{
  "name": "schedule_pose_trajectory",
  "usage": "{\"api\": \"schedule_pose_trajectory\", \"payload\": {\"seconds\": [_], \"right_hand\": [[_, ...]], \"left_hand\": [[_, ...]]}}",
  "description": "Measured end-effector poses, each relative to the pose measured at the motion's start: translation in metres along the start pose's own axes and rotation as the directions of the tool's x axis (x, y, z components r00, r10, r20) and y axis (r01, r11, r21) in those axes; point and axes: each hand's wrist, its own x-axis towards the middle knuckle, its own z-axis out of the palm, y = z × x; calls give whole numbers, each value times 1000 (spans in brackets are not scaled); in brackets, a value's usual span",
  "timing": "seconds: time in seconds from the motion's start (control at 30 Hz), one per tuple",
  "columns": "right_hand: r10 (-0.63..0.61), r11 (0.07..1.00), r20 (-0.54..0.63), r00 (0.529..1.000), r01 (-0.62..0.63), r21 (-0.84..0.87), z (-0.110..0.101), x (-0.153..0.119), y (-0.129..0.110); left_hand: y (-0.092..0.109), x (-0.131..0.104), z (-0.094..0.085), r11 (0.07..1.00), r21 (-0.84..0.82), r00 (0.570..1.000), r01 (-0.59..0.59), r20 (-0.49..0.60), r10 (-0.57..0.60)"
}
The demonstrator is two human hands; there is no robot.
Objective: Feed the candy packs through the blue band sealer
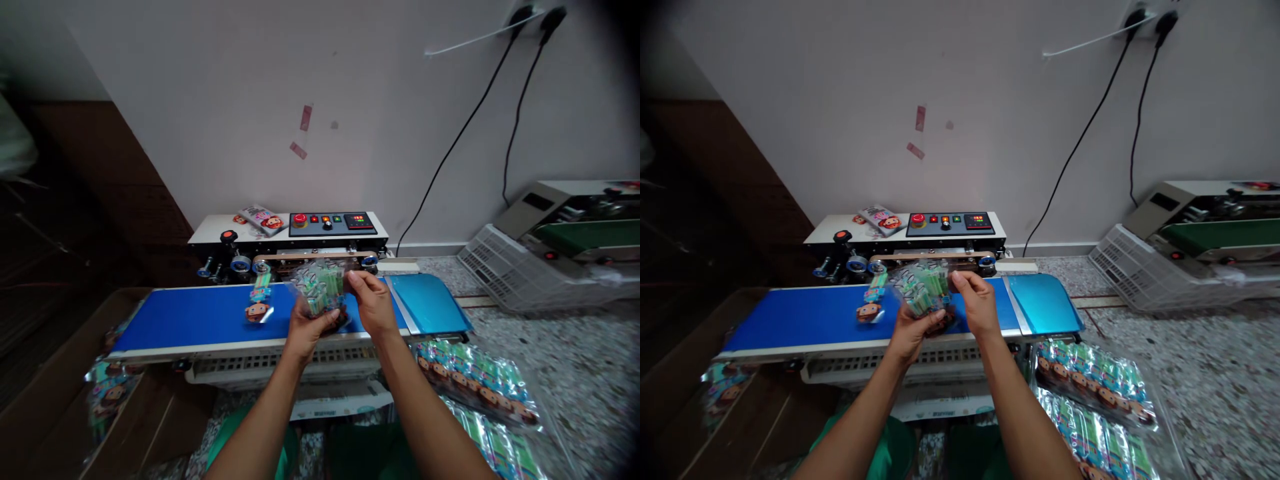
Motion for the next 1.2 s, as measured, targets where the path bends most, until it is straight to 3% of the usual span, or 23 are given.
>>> {"api": "schedule_pose_trajectory", "payload": {"seconds": [0.07, 0.2, 0.33, 0.4, 0.5, 0.57, 0.63, 0.7, 0.8, 0.87, 1.1, 1.13, 1.2], "right_hand": [[-12, 1000, -64, 998, 13, 7, -1, 0, -1], [-171, 973, -159, 972, 142, -180, -1, -1, -9], [-272, 961, -379, 885, 228, -156, -7, 9, -14], [-286, 958, -480, 829, 239, -158, -18, 18, -13], [-335, 918, -505, 795, 155, -365, -51, 32, -10], [-373, 812, -472, 798, 34, -583, -79, 38, -5], [-399, 628, -437, 806, -107, -771, -105, 44, 1], [-335, 423, -399, 854, -242, -873, -123, 49, 8], [-197, 202, -391, 899, -354, -913, -130, 54, 18], [-162, 152, -389, 907, -366, -918, -125, 58, 23], [-137, 212, -246, 960, -214, -953, -84, 61, 28], [-159, 280, -205, 966, -155, -948, -76, 58, 24], [-173, 523, -102, 980, 3, -852, -58, 46, 13]], "left_hand": [[-2, 0, 2, 1000, 25, 1000, 2, 17, -3], [-6, 0, 4, 998, 65, 1000, 12, 14, -13], [-8, -1, 4, 993, 114, 997, 29, 71, -37], [-8, -1, 2, 987, 153, 992, 57, 105, -73], [-8, 1, -2, 983, 170, 992, 69, 96, -87], [-8, 2, -3, 985, 161, 994, 65, 79, -79], [-7, 3, -3, 987, 151, 995, 62, 65, -73], [-7, 3, -3, 988, 143, 996, 60, 55, -69], [-8, 4, -3, 988, 142, 995, 63, 67, -73], [-8, 5, -4, 984, 162, 994, 73, 73, -86], [-10, 5, -6, 985, 161, 996, 63, 53, -72], [-10, 5, -6, 987, 153, 997, 59, 48, -67], [-10, 6, -5, 990, 131, 998, 53, 27, -57]]}}
